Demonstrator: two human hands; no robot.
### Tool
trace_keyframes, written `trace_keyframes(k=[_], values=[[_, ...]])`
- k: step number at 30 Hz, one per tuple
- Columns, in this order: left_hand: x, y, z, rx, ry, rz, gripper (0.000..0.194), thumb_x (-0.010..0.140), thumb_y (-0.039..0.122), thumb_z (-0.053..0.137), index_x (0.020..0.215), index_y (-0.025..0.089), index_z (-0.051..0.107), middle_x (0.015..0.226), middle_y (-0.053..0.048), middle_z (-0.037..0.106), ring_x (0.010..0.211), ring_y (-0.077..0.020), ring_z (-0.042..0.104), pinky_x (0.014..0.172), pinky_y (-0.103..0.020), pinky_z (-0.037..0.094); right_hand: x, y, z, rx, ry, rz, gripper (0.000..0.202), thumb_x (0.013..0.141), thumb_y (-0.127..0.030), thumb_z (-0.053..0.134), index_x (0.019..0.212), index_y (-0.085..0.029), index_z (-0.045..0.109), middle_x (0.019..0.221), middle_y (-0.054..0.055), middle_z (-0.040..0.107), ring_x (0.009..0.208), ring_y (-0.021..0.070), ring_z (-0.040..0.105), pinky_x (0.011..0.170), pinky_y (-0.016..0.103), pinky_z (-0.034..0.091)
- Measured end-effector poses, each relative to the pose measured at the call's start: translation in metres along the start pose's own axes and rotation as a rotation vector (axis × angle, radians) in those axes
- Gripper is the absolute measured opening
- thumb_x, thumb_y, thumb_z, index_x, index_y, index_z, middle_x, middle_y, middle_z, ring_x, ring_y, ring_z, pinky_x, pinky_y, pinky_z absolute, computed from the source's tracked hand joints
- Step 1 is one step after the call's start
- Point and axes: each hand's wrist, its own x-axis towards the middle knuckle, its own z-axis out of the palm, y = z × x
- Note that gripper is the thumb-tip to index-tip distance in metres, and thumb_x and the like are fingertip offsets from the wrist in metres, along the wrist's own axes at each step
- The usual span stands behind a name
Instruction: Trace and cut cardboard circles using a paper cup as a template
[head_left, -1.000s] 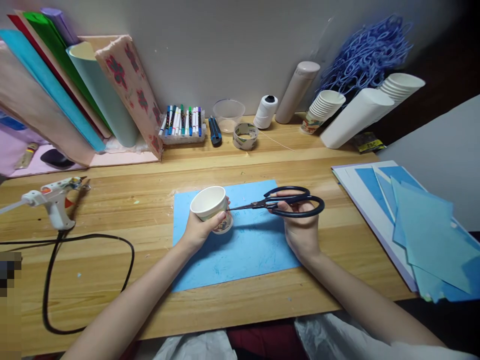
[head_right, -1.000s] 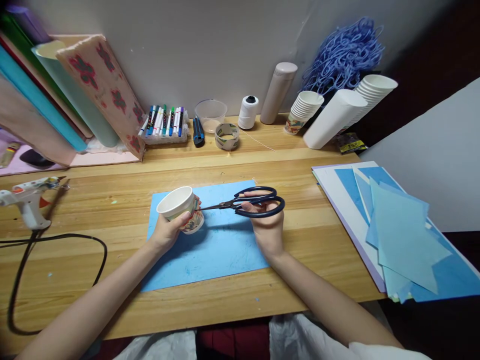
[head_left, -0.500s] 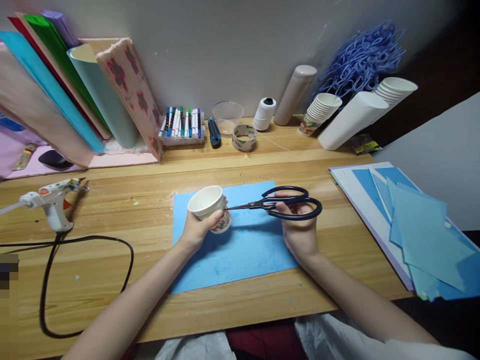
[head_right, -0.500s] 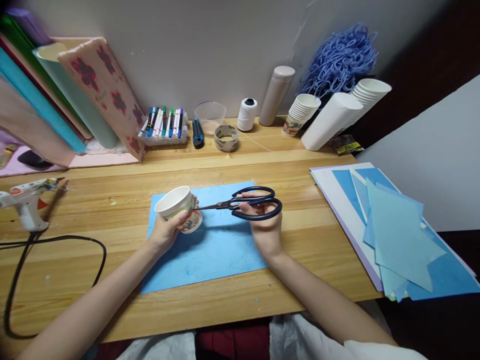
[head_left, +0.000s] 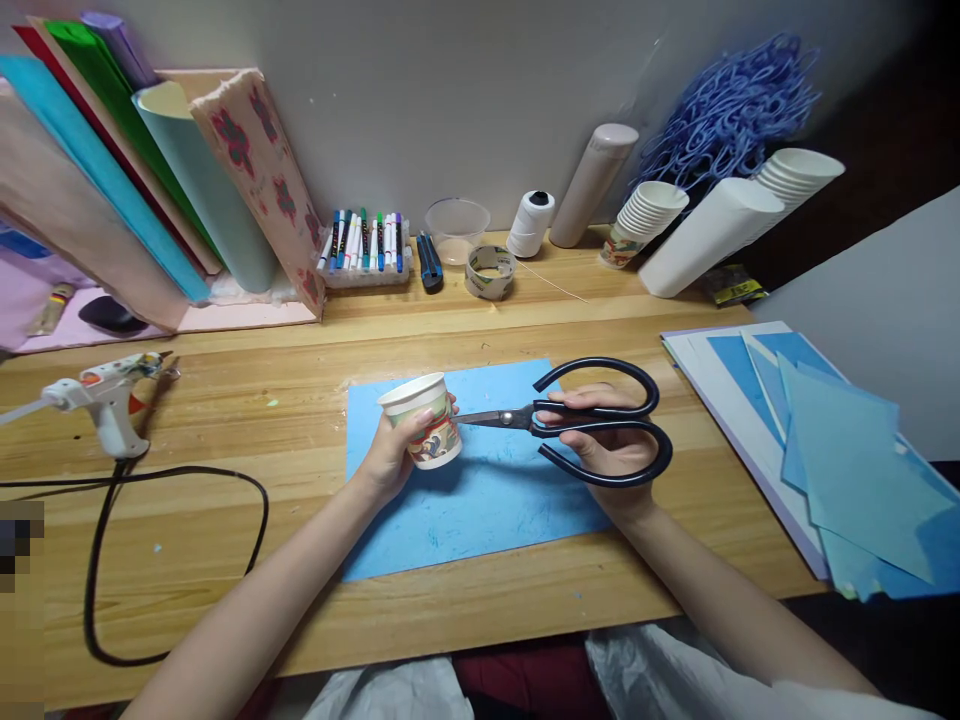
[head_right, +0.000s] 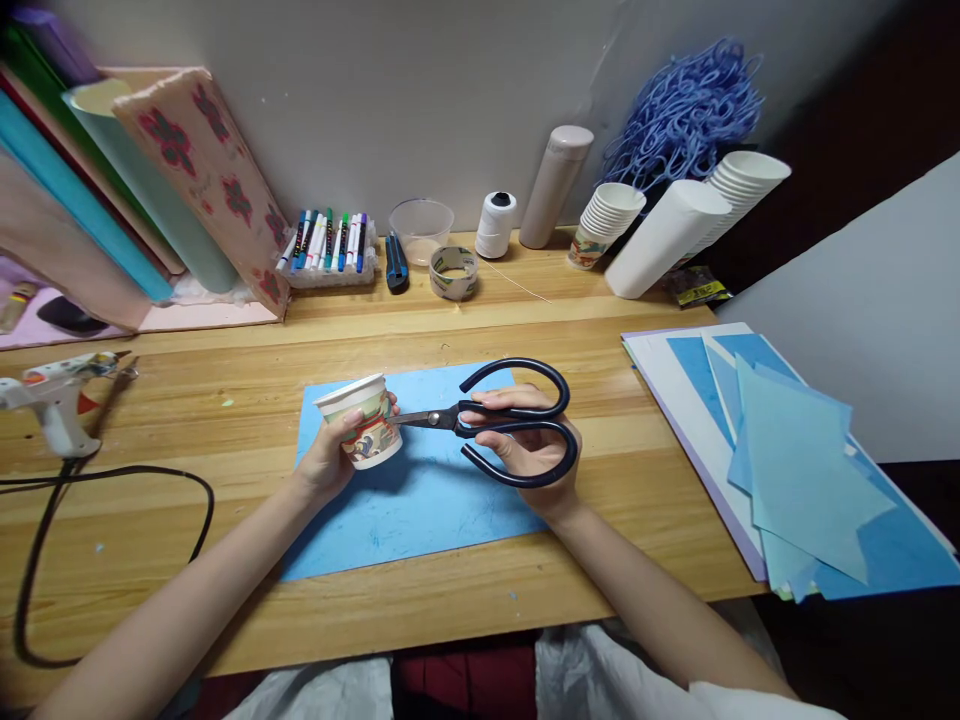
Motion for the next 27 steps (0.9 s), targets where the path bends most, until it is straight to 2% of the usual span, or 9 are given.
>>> trace_keyframes(k=[5,11,14,17,22,24,27], values=[[0.0,0.003,0.0,-0.051,-0.04,-0.042,0.039,0.061,0.036,0.076,0.093,0.016,0.069,0.09,-0.006,0.07,0.082,-0.0198,0.065,0.068,-0.028,0.054,0.001,-0.001,-0.005,-0.026,-0.067,-0.104,0.024,0.071,-0.03,0.077,0.093,-0.026,0.068,0.084,0.002,0.071,0.081,0.0225,0.07,0.08,0.044,0.058],[-0.001,0.005,-0.002,-0.081,-0.072,-0.111,0.041,0.062,0.04,0.076,0.093,0.015,0.069,0.091,-0.008,0.071,0.078,-0.0194,0.066,0.067,-0.028,0.054,0.0,-0.005,-0.007,-0.061,-0.101,-0.161,0.023,0.07,-0.026,0.079,0.091,-0.026,0.069,0.081,0.002,0.073,0.084,0.0235,0.07,0.078,0.042,0.059],[-0.001,0.004,-0.002,-0.029,-0.062,-0.027,0.039,0.062,0.037,0.077,0.094,0.016,0.069,0.09,-0.006,0.07,0.082,-0.0192,0.066,0.07,-0.027,0.054,-0.001,-0.003,-0.003,-0.016,0.003,-0.045,0.027,0.069,-0.031,0.079,0.093,-0.024,0.068,0.083,0.003,0.072,0.082,0.0232,0.071,0.077,0.04,0.059],[-0.002,0.002,-0.003,0.037,-0.053,0.086,0.042,0.061,0.032,0.079,0.098,0.018,0.068,0.095,-0.006,0.071,0.089,-0.0201,0.065,0.076,-0.029,0.053,0.001,-0.001,0.004,0.084,0.136,0.179,0.026,0.071,-0.035,0.077,0.09,-0.021,0.067,0.089,0.004,0.072,0.069,0.0184,0.071,0.065,0.032,0.06],[-0.004,-0.003,-0.007,0.166,-0.085,0.174,0.05,0.061,0.029,0.08,0.107,0.017,0.065,0.109,-0.01,0.068,0.103,-0.0248,0.062,0.088,-0.035,0.051,0.007,0.004,0.011,0.204,0.305,0.456,0.029,0.063,-0.04,0.081,0.078,-0.018,0.067,0.077,0.0,0.07,0.07,0.013,0.069,0.062,0.023,0.058],[-0.004,-0.005,-0.007,0.198,-0.081,0.206,0.052,0.06,0.028,0.081,0.108,0.017,0.063,0.11,-0.011,0.068,0.104,-0.0255,0.061,0.089,-0.036,0.051,0.007,0.005,0.012,0.23,0.325,0.511,0.03,0.061,-0.04,0.082,0.075,-0.018,0.068,0.076,0.0,0.07,0.072,0.0122,0.069,0.063,0.022,0.058],[-0.004,-0.005,-0.006,0.202,-0.064,0.233,0.053,0.06,0.029,0.081,0.108,0.018,0.062,0.11,-0.011,0.067,0.102,-0.0254,0.062,0.087,-0.036,0.052,0.006,0.003,0.013,0.235,0.318,0.508,0.03,0.059,-0.038,0.083,0.076,-0.018,0.069,0.076,0.0,0.071,0.071,0.0122,0.069,0.062,0.021,0.058]])
